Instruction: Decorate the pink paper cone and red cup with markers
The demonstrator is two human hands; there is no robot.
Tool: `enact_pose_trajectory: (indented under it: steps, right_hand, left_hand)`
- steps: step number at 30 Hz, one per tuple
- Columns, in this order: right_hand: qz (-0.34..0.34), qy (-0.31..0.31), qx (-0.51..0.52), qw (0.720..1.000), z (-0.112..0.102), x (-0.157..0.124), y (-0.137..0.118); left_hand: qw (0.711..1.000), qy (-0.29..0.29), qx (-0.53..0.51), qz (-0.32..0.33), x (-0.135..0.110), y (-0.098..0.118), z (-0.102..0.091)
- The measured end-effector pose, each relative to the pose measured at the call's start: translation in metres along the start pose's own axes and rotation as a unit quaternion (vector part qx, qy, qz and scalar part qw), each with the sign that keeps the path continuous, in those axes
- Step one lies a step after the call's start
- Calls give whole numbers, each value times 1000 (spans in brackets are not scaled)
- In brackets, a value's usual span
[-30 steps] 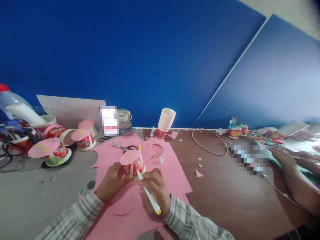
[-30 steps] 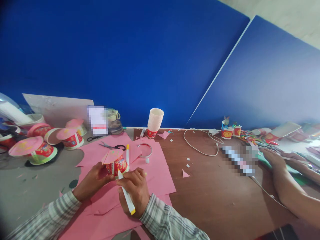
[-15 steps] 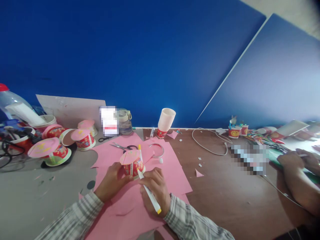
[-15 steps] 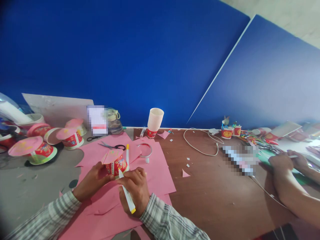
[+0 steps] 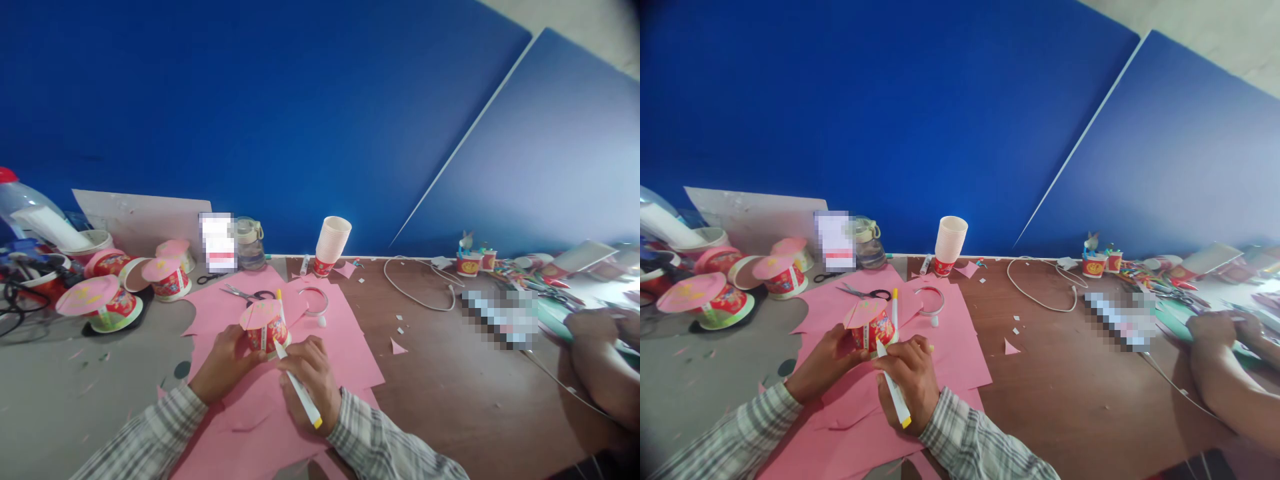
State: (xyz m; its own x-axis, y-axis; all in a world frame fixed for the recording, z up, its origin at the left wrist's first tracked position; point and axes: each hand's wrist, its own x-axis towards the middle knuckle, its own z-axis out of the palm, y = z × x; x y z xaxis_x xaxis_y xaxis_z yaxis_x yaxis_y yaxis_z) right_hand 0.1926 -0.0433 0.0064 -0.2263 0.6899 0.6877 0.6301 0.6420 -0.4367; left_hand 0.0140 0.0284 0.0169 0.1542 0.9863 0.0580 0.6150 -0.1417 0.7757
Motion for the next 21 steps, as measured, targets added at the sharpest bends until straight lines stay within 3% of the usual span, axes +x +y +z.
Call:
enact_pose_trajectory:
  steps: [21]
  right_hand:
    - [2, 11, 5, 1000, 0, 2, 2]
  left_hand:
    - [1000, 3, -24, 17, 0, -3, 0]
